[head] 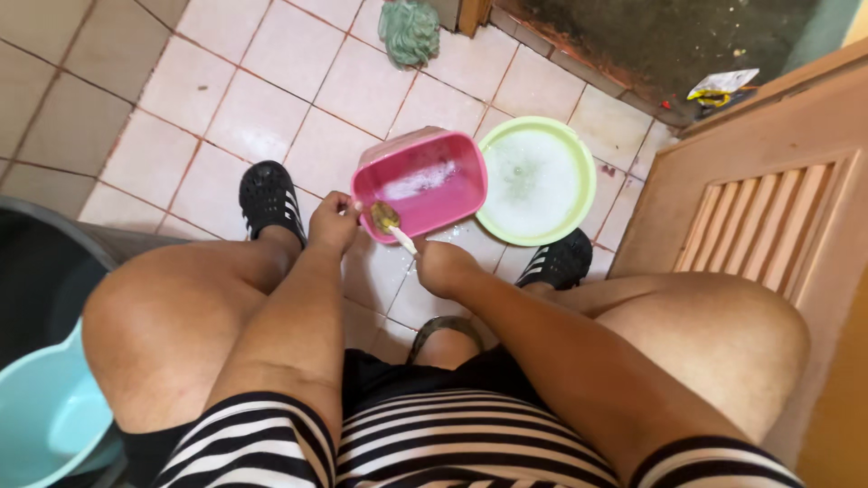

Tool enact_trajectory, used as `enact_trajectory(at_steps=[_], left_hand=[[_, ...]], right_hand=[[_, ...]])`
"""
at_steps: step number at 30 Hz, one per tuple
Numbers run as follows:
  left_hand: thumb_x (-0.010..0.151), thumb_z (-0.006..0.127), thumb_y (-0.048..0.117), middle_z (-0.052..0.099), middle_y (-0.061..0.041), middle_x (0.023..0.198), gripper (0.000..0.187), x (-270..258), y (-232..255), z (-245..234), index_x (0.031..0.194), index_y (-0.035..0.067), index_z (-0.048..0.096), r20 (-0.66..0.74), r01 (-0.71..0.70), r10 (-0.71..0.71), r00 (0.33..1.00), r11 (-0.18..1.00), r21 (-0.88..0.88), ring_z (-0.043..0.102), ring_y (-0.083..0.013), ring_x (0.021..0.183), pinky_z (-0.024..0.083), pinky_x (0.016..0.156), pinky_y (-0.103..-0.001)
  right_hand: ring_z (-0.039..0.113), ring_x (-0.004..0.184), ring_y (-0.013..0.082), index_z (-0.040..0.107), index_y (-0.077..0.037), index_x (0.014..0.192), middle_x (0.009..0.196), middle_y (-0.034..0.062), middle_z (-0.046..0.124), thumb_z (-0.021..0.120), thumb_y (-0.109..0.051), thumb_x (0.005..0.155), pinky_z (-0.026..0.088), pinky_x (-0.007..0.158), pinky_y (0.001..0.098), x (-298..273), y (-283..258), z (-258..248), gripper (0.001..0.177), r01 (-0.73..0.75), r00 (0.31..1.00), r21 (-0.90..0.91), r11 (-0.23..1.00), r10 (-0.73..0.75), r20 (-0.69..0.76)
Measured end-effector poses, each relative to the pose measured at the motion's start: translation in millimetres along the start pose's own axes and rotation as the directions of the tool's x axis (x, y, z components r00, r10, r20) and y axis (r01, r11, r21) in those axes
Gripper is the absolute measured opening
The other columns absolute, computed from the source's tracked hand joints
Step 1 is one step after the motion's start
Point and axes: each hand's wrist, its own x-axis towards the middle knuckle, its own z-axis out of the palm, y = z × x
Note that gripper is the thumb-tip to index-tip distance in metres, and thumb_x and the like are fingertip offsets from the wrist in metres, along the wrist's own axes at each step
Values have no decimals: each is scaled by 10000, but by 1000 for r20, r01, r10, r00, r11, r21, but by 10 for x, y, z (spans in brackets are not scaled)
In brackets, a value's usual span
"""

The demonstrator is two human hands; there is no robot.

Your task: The person scrubs the inside and outside of a pink plastic container using a brush and soapy water from a nearby green basin. They repeatedly dip the brush into the soapy water and scrub the container thoroughly.

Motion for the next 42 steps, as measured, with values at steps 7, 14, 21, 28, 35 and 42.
enact_trajectory(at_steps=[7,14,21,28,35,42], left_hand=[[950,728,202,723,-32,902,156,206,-316,68,988,60,675,13,59,-58,998,991,-121,665,-127,749,551,682,-309],[923,788,229,708,-42,844,209,491,-494,22,934,50,682,28,-69,72,997,994,-80,629,-115,740,531,701,-299],[932,762,228,685,-42,800,199,166,-106,15,918,58,660,30,78,-77,997,997,-23,623,-139,716,524,695,-310],[910,732,238,720,-72,839,185,335,-349,247,928,61,680,58,93,-84,995,979,-182,671,-149,728,560,691,-345],[926,743,314,716,-91,877,227,217,30,180,982,104,681,-15,30,-28,999,994,110,639,-181,782,503,755,-332],[974,680,234,718,-90,863,153,117,341,67,986,84,651,30,160,-160,987,987,7,650,-188,775,523,738,-336]], right_hand=[[675,923,455,610,-30,1194,983,271,697,485,-256,982,507,826,560,43,-217,108,334,15,1000,52,999,-15,-7],[688,962,449,615,-42,1216,1019,282,702,479,-247,971,520,877,542,255,-256,172,348,37,998,143,989,-30,-49],[686,964,439,589,-63,1274,1045,261,706,476,-253,970,521,866,546,471,106,372,376,-4,1000,-50,999,5,15],[741,766,347,720,-26,1176,896,229,742,459,-241,1005,581,754,481,1059,219,214,379,-148,989,255,955,147,27],[725,844,309,708,-75,1237,957,223,754,449,-223,1011,544,825,447,1116,-119,-82,374,4,997,287,958,19,-76],[657,1056,414,657,-28,1255,1149,263,686,476,-319,1051,487,916,490,1825,460,-221,398,-197,951,146,969,225,-214]])
